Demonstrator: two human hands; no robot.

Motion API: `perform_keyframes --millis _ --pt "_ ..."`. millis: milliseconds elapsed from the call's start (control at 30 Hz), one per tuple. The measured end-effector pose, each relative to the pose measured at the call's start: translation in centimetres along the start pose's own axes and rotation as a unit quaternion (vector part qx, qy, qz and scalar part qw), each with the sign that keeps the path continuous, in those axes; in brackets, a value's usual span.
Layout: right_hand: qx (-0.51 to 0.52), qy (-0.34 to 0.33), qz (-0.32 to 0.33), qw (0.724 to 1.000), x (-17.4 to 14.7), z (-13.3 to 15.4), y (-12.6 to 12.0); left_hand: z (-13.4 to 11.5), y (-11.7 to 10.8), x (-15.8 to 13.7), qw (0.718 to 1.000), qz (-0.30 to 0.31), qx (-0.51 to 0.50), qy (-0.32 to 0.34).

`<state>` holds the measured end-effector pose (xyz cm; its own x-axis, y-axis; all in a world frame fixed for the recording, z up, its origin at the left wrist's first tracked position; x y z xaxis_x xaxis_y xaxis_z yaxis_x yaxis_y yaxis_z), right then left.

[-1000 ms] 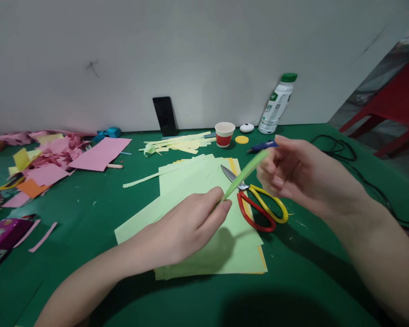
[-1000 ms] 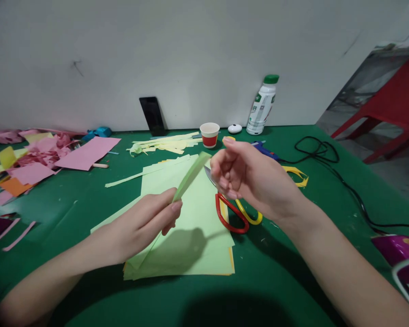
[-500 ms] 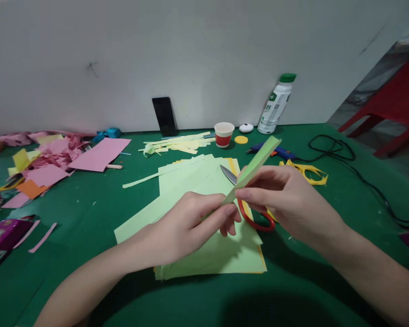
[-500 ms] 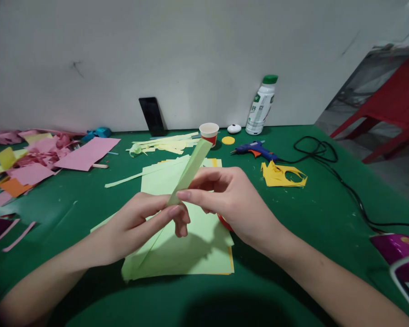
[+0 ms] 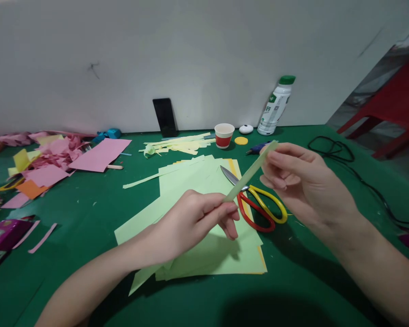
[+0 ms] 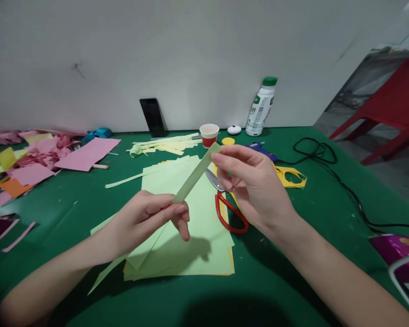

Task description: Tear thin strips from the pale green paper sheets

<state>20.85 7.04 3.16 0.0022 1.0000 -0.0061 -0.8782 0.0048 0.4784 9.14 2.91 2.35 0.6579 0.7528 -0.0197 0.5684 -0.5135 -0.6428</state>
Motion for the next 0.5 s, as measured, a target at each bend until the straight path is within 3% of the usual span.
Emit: perform_keyframes --millis 200,300,400,500 --pt "0.033 -0.068 -0.038 0.996 1.1 2.2 -1.7 -0.1 -0.1 -0.1 1.000 -0.005 0.000 0.011" --pt "-0.019 -0.026 0.071 0.997 1.2 1.0 0.4 -0.1 -0.5 0.0 0.999 -0.022 -0.030 0.019" --pt "-0.122 0.021 0.210 0.970 -0.4 -1.4 3.5 -0.1 -0.8 0.1 0.999 -0.034 -0.034 0.025" --pt "-0.191 0.020 0.213 0.958 -1.4 -2.4 4.1 -0.1 -0.8 0.1 0.998 -0.040 -0.020 0.033"
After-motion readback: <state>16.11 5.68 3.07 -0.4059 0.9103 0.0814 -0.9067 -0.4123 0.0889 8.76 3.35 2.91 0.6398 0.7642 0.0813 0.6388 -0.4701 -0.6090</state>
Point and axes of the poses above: each hand's wrist, its own x-axis towards the middle knuckle, its own y-axis out of the palm, z = x × y, the point moved 10 cm from there along x, towards the middle knuckle, and after that the axes turned 10 degrees about x, right-handed, at the moved point
